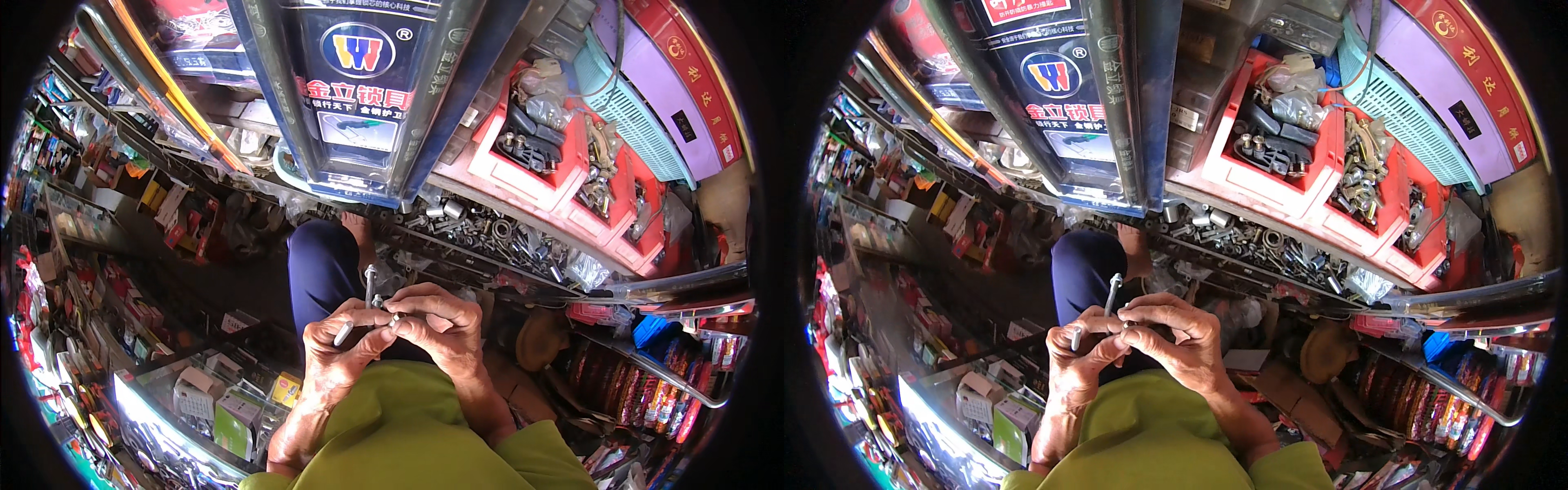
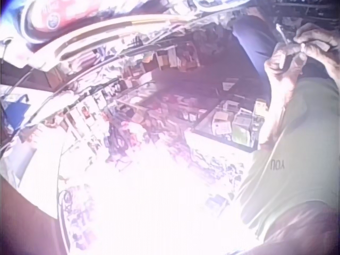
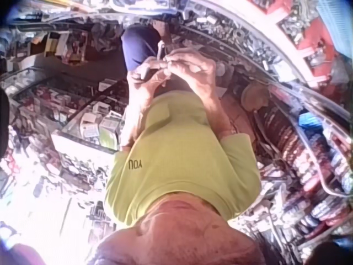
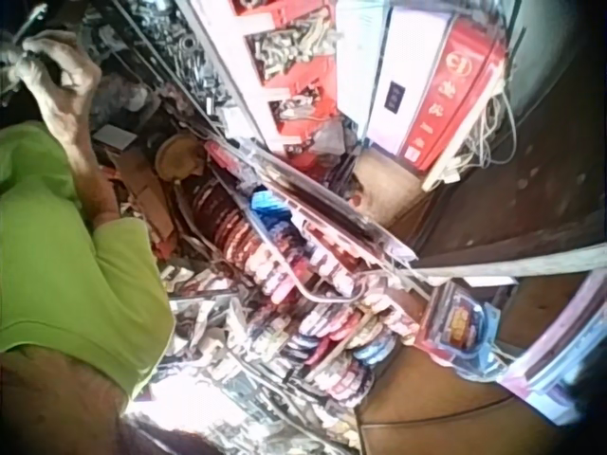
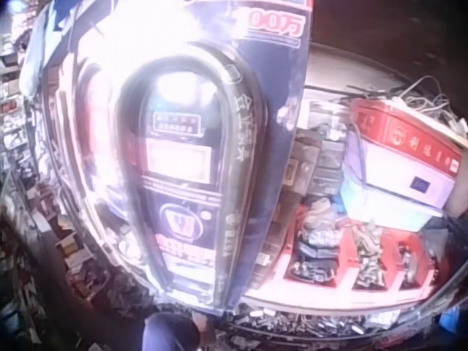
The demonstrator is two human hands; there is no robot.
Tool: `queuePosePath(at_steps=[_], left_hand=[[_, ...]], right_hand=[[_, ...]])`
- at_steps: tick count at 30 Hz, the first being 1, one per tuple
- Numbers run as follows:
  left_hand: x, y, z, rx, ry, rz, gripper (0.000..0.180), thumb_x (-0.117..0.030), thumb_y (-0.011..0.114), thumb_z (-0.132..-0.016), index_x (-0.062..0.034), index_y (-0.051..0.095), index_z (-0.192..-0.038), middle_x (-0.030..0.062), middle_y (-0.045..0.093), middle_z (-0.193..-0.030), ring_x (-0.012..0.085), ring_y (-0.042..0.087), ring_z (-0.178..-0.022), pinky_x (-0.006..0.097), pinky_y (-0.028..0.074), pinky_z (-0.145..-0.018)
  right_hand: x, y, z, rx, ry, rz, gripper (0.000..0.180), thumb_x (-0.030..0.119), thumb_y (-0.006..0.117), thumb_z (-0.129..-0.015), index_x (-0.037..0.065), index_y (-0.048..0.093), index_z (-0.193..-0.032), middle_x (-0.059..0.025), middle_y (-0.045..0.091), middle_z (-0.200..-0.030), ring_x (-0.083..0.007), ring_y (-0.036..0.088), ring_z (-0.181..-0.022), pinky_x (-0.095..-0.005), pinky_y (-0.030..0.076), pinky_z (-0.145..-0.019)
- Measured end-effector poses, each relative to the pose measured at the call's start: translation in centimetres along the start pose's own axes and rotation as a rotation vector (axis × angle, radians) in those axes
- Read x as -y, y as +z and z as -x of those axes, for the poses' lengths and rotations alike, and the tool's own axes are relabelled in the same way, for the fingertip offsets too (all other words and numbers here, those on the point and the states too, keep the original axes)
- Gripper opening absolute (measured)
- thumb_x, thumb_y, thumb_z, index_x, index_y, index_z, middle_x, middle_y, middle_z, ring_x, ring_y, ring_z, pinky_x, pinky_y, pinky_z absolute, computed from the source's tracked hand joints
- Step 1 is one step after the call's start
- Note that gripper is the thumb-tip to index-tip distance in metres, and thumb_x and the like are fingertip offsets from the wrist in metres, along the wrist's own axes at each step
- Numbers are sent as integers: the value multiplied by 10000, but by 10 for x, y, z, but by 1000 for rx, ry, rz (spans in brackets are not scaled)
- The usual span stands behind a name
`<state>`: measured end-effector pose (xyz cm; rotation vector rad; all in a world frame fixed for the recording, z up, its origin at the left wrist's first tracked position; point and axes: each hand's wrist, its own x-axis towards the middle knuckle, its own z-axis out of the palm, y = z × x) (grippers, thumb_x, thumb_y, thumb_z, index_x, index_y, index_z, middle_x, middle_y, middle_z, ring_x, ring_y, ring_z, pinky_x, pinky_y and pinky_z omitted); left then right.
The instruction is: The person sits on the floor and assembles small metal lock components by hand. They pick up pins and cylinders from a red tray, insert them into a U-shaped shackle, and tighten the assembly.
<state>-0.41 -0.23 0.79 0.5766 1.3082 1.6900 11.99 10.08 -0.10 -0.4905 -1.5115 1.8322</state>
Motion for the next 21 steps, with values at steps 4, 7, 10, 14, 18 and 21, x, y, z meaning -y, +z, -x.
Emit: queuePosePath(at_steps=[4, 7, 10, 14, 18, 21], left_hand=[[0, 1, 2, 8, -15, 35, 135, 13, 747, -788, -7, 722, -920, 53, 627, -818, 107, 573, -669, 223, 461, -576], [-1, 1, 2, 20, 13, 0, 139, 4, 743, -802, -12, 722, -939, 44, 636, -831, 100, 585, -730, 224, 470, -653], [-1, 0, 3, 28, 39, -11, 145, 6, 743, -801, -14, 720, -943, 54, 648, -858, 111, 600, -781, 233, 481, -704], [0, -1, 3, 40, 35, -19, 158, 8, 745, -798, -14, 716, -952, 56, 651, -875, 112, 601, -793, 234, 481, -712], [1, -2, 3, 52, 35, -49, 161, 10, 743, -798, -14, 715, -955, 52, 648, -871, 113, 598, -788, 235, 478, -707], [2, -1, 2, 62, 35, -25, 161, 13, 741, -797, -10, 716, -954, 48, 646, -871, 113, 592, -780, 234, 475, -697]], right_hand=[[2, 1, 0, -11, 10, 33, 224, -1, 737, -804, -39, 682, -1019, -131, 653, -1038, -172, 637, -923, -274, 523, -775], [0, 1, 2, -35, -13, 57, 232, 19, 760, -788, -39, 683, -999, -123, 660, -1015, -163, 640, -901, -265, 524, -762], [3, 3, 2, -60, -3, 82, 231, 33, 780, -772, -40, 680, -968, -115, 663, -996, -156, 640, -884, -263, 524, -750], [9, 8, 1, -99, 68, 75, 241, -13, 788, -736, -51, 672, -944, -172, 647, -975, -215, 633, -905, -315, 512, -779], [5, 11, 2, -119, -75, 154, 242, -2, 797, -731, -51, 669, -930, -162, 642, -961, -203, 626, -892, -308, 510, -773], [5, 9, 2, -102, -97, 220, 248, 0, 800, -728, -53, 668, -931, -157, 641, -957, -192, 624, -876, -301, 508, -765]])
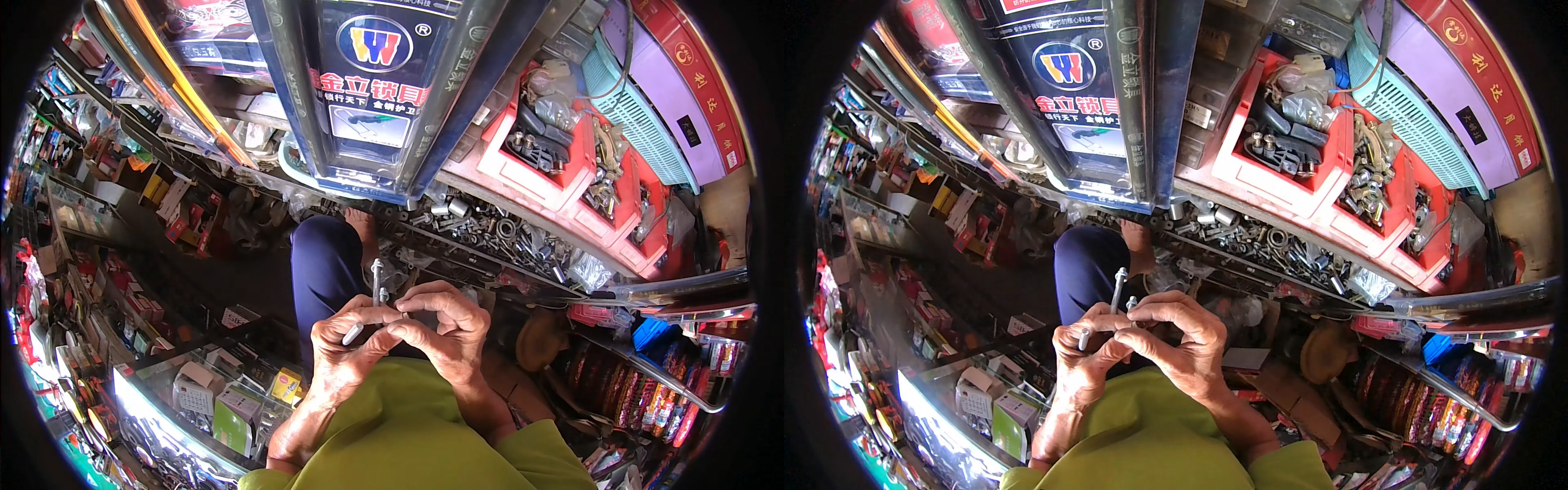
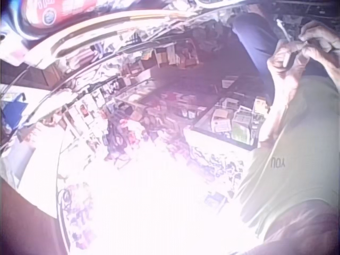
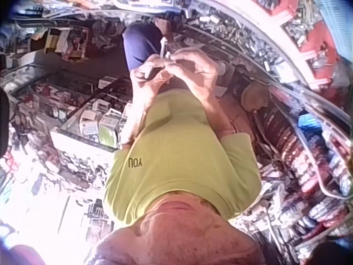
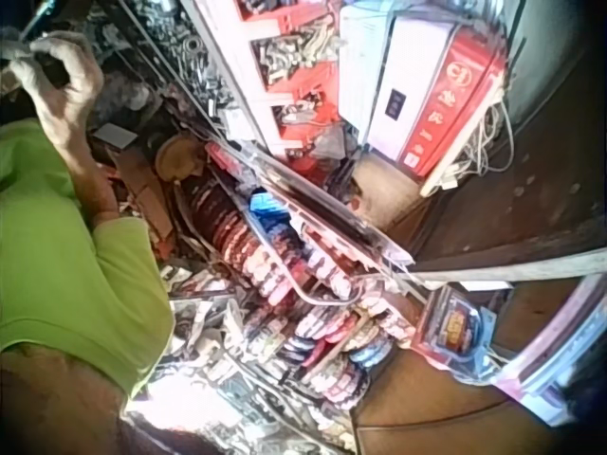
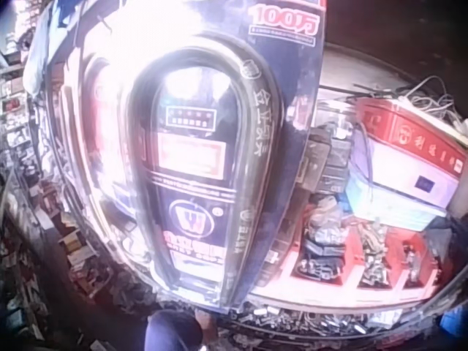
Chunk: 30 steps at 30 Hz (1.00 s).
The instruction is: The person sits on the floor and assembles small metal lock components by hand. They pick up pins and cylinders from a red tray, insert them into a U-shaped shackle, and tighten the assembly.
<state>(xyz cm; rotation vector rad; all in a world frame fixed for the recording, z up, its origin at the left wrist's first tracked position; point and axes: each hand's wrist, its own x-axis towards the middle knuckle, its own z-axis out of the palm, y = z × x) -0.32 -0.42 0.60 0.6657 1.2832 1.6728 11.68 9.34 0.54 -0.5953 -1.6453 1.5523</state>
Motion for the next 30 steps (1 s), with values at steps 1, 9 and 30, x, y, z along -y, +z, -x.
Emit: queuePosePath(at_steps=[1, 9, 30], left_hand=[[2, 0, 0, 9, 1, 6, 161, 14, 740, -797, -9, 716, -955, 48, 645, -871, 112, 590, -776, 234, 474, -693], [-15, -6, -2, 25, -43, 7, 150, -18, 743, -789, 0, 727, -937, 61, 651, -921, 112, 591, -748, 232, 463, -614], [-45, -31, 9, -215, 433, -107, 91, -92, 696, -763, -10, 659, -782, 61, 641, -660, 105, 582, -622, 316, 454, -537]], right_hand=[[0, -1, 0, 3, 7, 5, 247, -4, 799, -728, -52, 669, -931, -156, 641, -957, -189, 624, -871, -299, 508, -763], [15, 2, -12, 84, -104, 161, 210, -34, 765, -733, -20, 699, -932, -110, 638, -896, -113, 585, -696, -246, 456, -580], [47, 46, -63, 477, -418, 379, 246, 147, 562, -916, -80, 656, -937, -145, 637, -893, -224, 605, -745, -293, 490, -586]])
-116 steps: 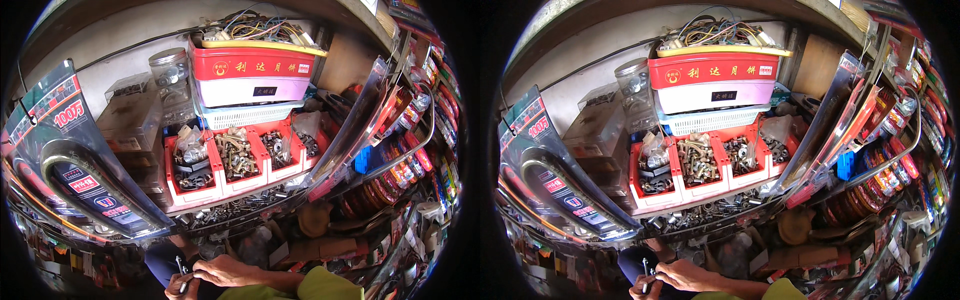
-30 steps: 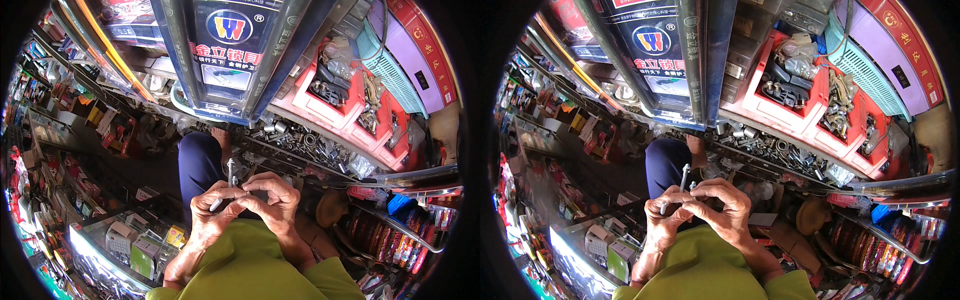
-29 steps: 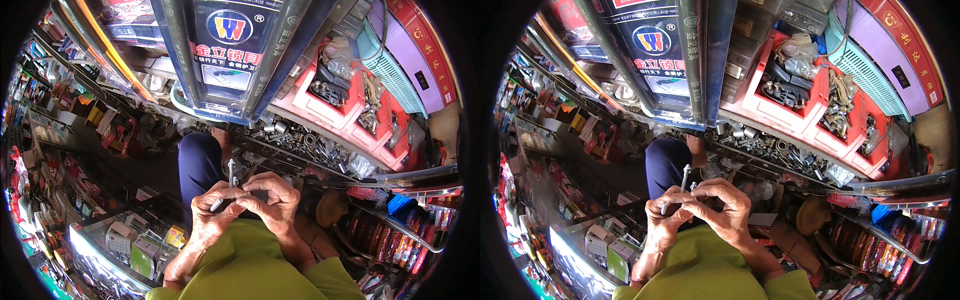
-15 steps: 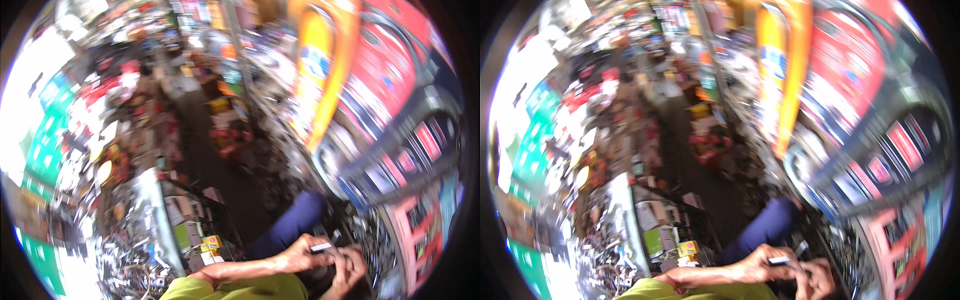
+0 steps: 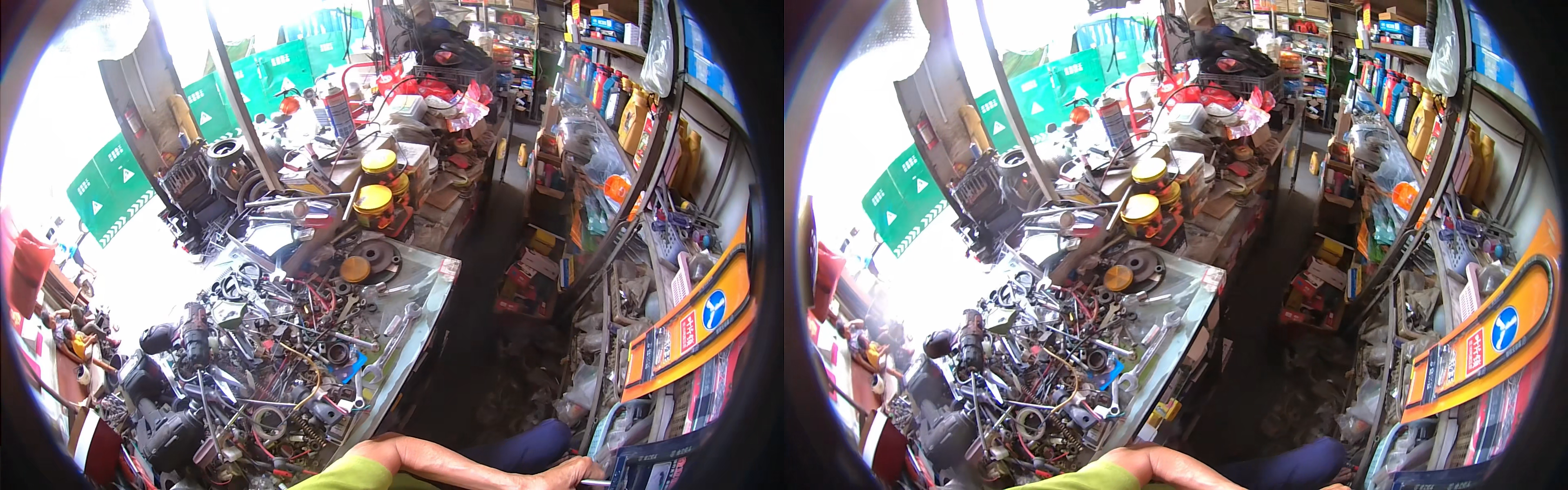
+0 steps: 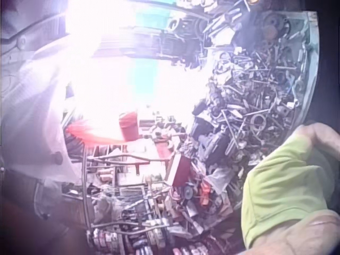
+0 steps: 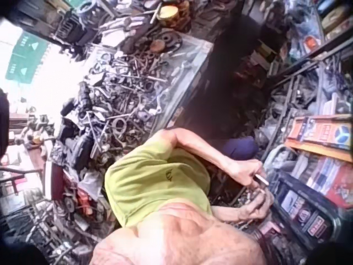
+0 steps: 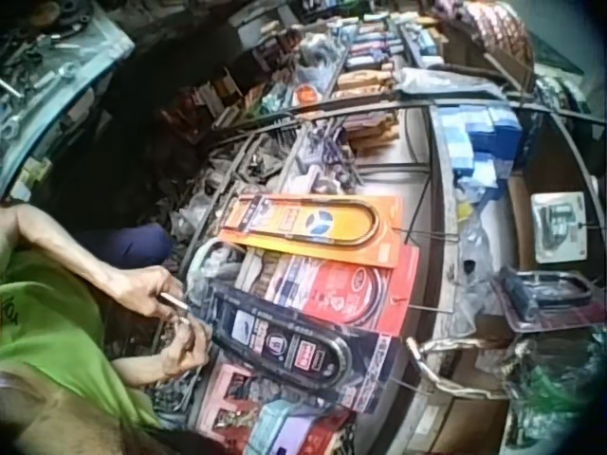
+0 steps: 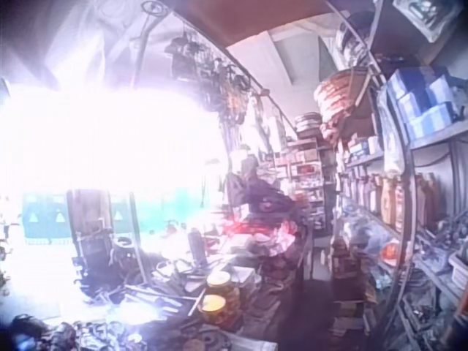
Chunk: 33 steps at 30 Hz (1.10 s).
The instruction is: The person sits on the floor and assembles small metal lock components by hand. They pick up pins and cylinders from a red tray, insert them into a U-shaped shackle, and tighten the assembly.
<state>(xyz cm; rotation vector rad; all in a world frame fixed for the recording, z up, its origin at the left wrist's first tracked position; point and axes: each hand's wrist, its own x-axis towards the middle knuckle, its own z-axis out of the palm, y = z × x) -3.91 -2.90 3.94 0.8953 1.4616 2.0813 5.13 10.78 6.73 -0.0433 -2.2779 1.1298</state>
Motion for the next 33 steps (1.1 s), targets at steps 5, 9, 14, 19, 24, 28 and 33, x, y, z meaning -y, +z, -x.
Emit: queuePosePath(at_steps=[5, 9, 14, 19, 24, 28, 33], left_hand=[[5, 2, -1, -62, 118, -287, 99, -47, 682, -789, 3, 640, -863, 84, 630, -775, 188, 602, -706, 317, 460, -621], [-14, -8, -4, 73, -143, 59, 180, -125, 679, -888, 12, 661, -1003, 60, 647, -909, 113, 591, -923, 278, 479, -775], [-24, -2, -9, 217, -419, 234, 157, -124, 727, -854, -26, 708, -977, 9, 659, -823, 49, 571, -675, 198, 430, -548], [-18, 12, -4, 96, -402, 193, 92, -17, 755, -782, 21, 710, -853, 71, 626, -750, 105, 570, -587, 220, 448, -493], [-7, 19, -5, 72, -349, 113, 101, -11, 765, -767, 14, 708, -847, 77, 627, -763, 115, 566, -589, 228, 450, -497], [-9, 17, -1, 101, -302, 62, 112, -16, 755, -791, -5, 724, -898, 48, 639, -801, 92, 570, -664, 228, 455, -585], [-13, 14, -2, 157, -226, -44, 128, -6, 745, -801, -18, 727, -927, 43, 638, -807, 87, 578, -706, 234, 463, -636]], right_hand=[[18, 20, 0, -153, 211, -56, 253, 201, 578, -908, -38, 660, -882, -124, 657, -814, -211, 606, -691, -311, 504, -616], [25, 16, -10, -114, 46, 156, 231, 202, 616, -893, -23, 667, -876, -128, 661, -823, -266, 606, -693, -344, 515, -668], [10, -14, 18, -191, 134, -92, 183, -2, 615, -810, -44, 687, -973, -154, 628, -943, -199, 603, -811, -269, 480, -689], [22, -25, 36, -273, 266, -184, 187, -57, 657, -794, -77, 677, -978, -176, 636, -981, -175, 630, -795, -269, 514, -703], [16, -27, 40, -241, 259, -182, 226, -14, 734, -787, -54, 685, -1004, -159, 657, -952, -181, 636, -813, -271, 517, -707], [15, -20, 41, -218, 261, -155, 224, 0, 741, -789, -44, 690, -1002, -151, 663, -954, -183, 638, -817, -285, 522, -711], [17, -16, 37, -226, 276, -185, 222, 20, 751, -787, -43, 693, -992, -146, 669, -928, -183, 644, -810, -278, 516, -699]])
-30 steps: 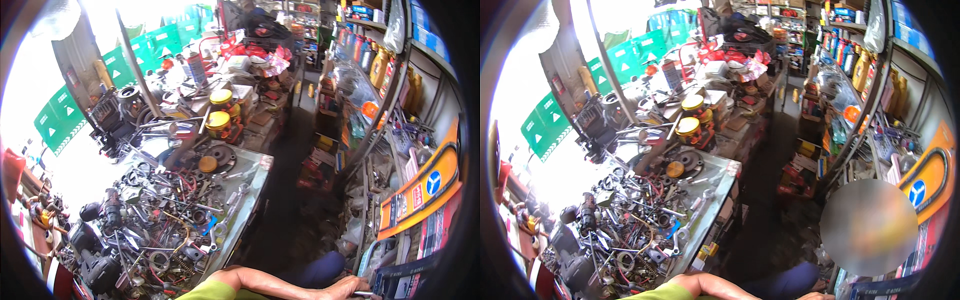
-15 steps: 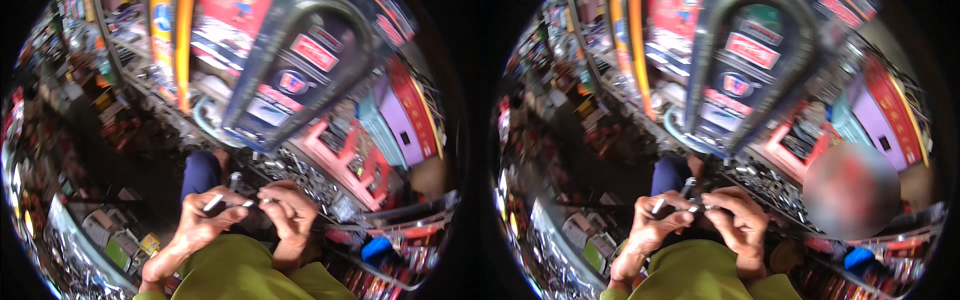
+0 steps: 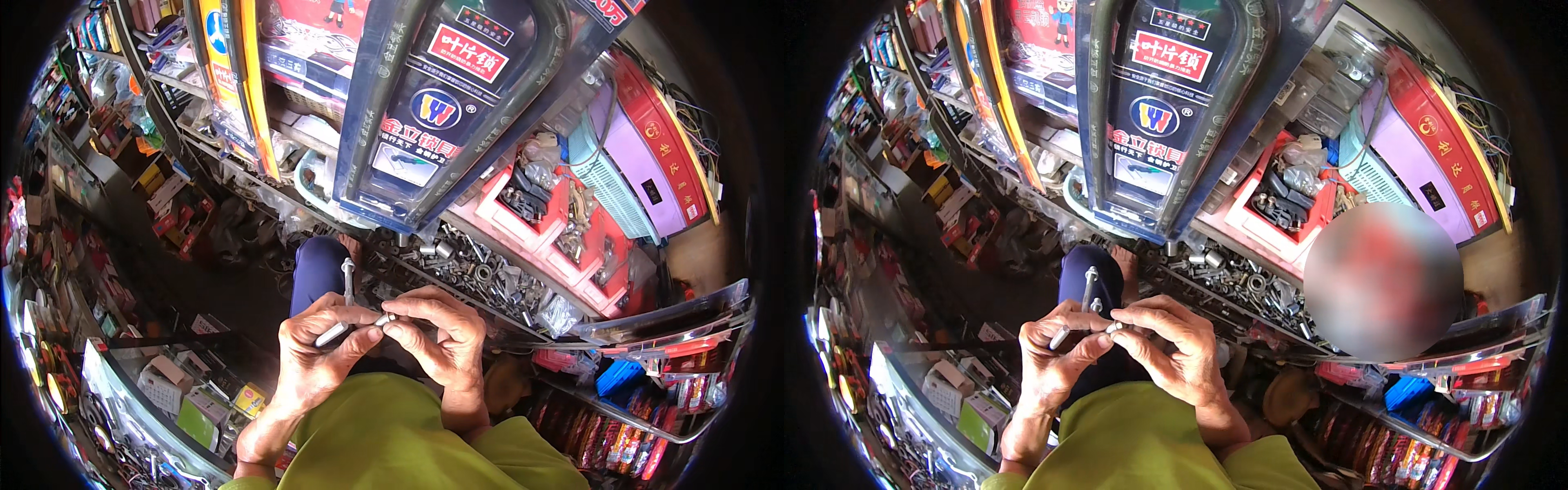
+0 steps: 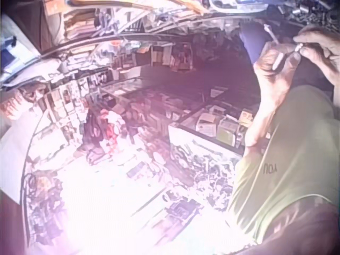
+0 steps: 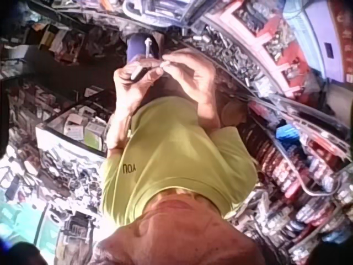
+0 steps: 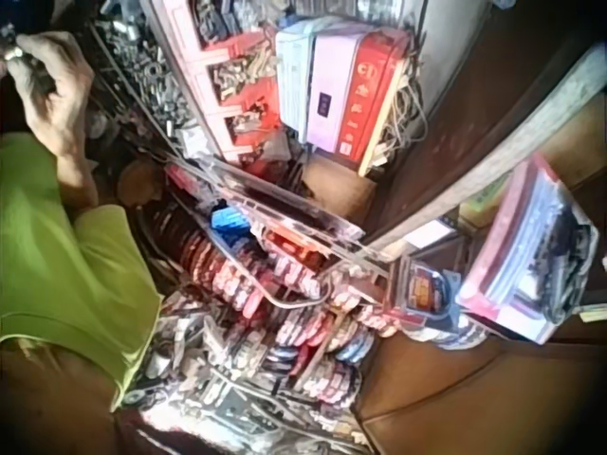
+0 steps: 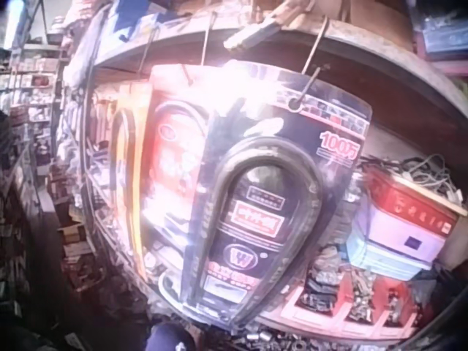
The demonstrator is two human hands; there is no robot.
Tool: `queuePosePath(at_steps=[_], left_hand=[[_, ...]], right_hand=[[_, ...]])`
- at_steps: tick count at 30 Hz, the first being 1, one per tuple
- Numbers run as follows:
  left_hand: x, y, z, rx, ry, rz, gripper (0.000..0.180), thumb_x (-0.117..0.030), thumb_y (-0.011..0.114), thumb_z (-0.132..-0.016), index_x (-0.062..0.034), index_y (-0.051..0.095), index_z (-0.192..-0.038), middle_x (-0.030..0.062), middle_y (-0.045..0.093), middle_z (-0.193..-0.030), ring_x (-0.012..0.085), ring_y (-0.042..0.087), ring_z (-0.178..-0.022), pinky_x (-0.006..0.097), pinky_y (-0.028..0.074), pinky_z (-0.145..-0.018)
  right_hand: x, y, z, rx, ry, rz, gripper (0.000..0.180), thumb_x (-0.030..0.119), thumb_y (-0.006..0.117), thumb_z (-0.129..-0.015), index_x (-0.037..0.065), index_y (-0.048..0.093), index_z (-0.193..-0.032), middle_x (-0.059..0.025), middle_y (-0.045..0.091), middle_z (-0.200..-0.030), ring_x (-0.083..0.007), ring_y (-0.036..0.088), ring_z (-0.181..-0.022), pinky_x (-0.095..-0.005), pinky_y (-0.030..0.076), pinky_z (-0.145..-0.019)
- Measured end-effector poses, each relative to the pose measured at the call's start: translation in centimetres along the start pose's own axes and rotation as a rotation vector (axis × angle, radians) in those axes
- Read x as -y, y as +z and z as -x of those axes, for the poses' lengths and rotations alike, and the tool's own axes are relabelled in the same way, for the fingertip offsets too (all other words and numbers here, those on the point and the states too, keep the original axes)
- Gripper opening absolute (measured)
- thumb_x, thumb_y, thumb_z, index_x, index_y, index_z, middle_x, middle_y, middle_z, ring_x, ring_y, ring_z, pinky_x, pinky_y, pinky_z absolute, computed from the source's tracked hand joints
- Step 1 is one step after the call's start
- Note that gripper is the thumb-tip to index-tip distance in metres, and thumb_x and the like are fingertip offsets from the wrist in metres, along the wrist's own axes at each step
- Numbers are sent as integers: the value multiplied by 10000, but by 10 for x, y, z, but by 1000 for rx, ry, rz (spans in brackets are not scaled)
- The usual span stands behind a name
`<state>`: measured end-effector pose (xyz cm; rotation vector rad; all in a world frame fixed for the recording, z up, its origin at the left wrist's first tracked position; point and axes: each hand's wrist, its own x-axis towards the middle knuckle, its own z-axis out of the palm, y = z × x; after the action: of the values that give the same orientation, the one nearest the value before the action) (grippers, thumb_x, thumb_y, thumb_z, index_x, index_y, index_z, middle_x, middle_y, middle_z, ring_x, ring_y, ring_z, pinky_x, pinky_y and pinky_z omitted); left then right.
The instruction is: The person sits on the floor and assembles small metal lock components by hand. They pick up pins and cylinders from a red tray, insert them into a U-shaped shackle, and tighten the assembly.
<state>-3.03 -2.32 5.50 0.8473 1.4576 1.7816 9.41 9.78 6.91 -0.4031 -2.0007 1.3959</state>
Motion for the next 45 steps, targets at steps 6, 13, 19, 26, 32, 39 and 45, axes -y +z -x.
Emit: queuePosePath(at_steps=[6, 13, 19, 26, 32, 39, 45], left_hand=[[5, 0, -2, 20, 99, -47, 147, -10, 753, -792, -29, 728, -935, 46, 632, -803, 98, 571, -700, 235, 456, -625], [8, 1, -2, 45, 121, -99, 148, -14, 751, -793, -30, 725, -938, 57, 624, -797, 108, 568, -684, 245, 457, -602], [3, 4, 0, 43, 24, -86, 168, -17, 777, -756, -28, 739, -920, 64, 635, -801, 120, 580, -716, 243, 450, -656], [10, 5, -1, 66, 13, -47, 187, -12, 782, -744, -25, 737, -925, 75, 639, -810, 126, 581, -719, 254, 453, -668], [19, 7, -1, 131, -16, 44, 152, 2, 741, -796, -26, 727, -945, 50, 622, -814, 96, 553, -716, 238, 437, -627], [15, 8, -1, 110, -11, -13, 146, 9, 743, -784, -26, 733, -925, 61, 639, -820, 117, 571, -717, 248, 457, -654], [16, 10, 2, 112, -14, -26, 164, 32, 755, -757, -1, 724, -914, 85, 655, -830, 124, 582, -727, 250, 462, -669]], right_hand=[[-5, -3, 0, 32, -5, 10, 229, 31, 766, -775, -41, 696, -980, -145, 668, -911, -170, 642, -747, -266, 513, -659], [-1, -5, -2, 14, -41, 157, 225, 133, 791, -772, -13, 702, -918, -105, 666, -786, -152, 636, -665, -253, 491, -579], [1, -3, 1, -36, -4, 188, 232, 173, 805, -764, -7, 684, -846, -92, 661, -768, -134, 605, -626, -243, 447, -537], [-4, -2, 8, 4, -10, 219, 177, 117, 752, -820, -5, 641, -883, -94, 628, -789, -159, 610, -612, -279, 477, -546], [-4, -8, 10, 17, 55, 160, 196, 111, 754, -799, -27, 626, -855, -102, 639, -776, -155, 575, -632, -265, 456, -571], [1, -3, 12, -35, 77, 205, 209, 137, 761, -798, -20, 627, -836, -93, 638, -751, -165, 569, -610, -270, 447, -562], [-3, -4, 12, -43, 47, 284, 240, 143, 756, -818, 4, 582, -730, -71, 587, -669, -136, 553, -507, -274, 419, -457]])
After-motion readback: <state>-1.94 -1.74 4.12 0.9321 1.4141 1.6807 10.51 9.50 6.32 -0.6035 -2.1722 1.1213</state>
